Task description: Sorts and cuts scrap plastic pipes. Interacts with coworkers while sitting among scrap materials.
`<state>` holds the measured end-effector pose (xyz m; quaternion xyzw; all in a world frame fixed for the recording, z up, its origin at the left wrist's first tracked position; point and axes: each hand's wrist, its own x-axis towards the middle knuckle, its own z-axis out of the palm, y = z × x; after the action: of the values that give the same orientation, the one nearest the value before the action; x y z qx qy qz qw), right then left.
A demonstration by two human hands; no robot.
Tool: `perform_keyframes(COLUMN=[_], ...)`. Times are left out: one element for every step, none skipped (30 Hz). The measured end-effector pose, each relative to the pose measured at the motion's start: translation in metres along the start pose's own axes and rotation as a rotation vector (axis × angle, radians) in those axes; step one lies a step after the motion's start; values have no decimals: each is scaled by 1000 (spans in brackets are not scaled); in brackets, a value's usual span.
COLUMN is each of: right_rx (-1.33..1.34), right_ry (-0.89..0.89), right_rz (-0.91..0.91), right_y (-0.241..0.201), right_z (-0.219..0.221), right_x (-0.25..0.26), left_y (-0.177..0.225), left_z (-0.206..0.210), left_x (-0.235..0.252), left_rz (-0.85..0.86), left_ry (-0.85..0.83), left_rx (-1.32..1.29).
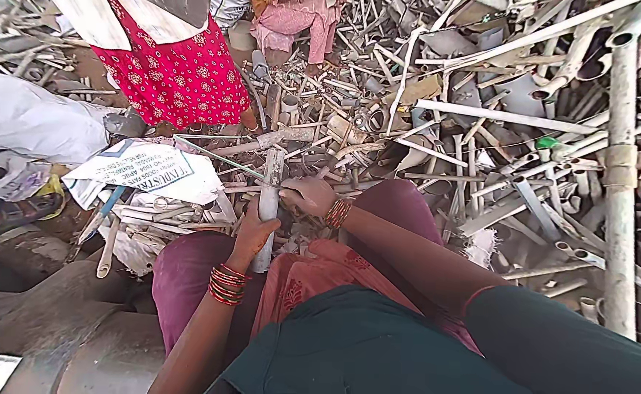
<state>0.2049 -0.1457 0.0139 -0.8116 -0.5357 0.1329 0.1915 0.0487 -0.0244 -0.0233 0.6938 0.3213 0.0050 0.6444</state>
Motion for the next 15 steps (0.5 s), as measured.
perform_keyframes(right_rx=[-8, -20, -35, -48, -71, -88, -84, -63, -53, -49, -47, -51, -59, -52, -46], right_ry=[-34, -25, -4, 36, 74, 95, 84, 54, 32, 4, -20, -4, 33, 63, 81], right_rz=[4, 13, 45, 80, 105, 117, 123, 120, 97, 71, 58, 56, 72, 120, 178], right_y=[-5, -5, 0, 8, 15, 20, 20, 17, 11, 6, 1, 0, 4, 10, 16], right_z=[1, 1, -2, -6, -11, -13, -14, -13, -8, -5, -3, -3, -4, -9, -15], right_x=[0, 3, 8, 14, 19, 21, 20, 16, 11, 7, 4, 3, 7, 12, 17], left_y=[0, -1, -1, -1, -1, -1, -1, -2, -2, -1, -1, -1, -1, 0, 1], left_z=[-1, -1, -2, -2, -2, -1, 0, 0, 0, -1, -2, -2, -3, -3, -2], left_x=[0, 0, -1, -1, -1, -2, -3, -3, -3, -3, -2, -2, -2, -1, -1], left_rz=[1, 6, 13, 18, 15, 14, 14, 13, 10, 3, -3, -3, 0, 8, 17], left_ry=[5, 12, 14, 9, 2, -4, -13, -13, -13, -12, -8, -4, -3, -3, -1], left_rx=[3, 5, -2, -9, -13, -16, -22, -23, -17, -1, 23, 43, 64, 89, 119])
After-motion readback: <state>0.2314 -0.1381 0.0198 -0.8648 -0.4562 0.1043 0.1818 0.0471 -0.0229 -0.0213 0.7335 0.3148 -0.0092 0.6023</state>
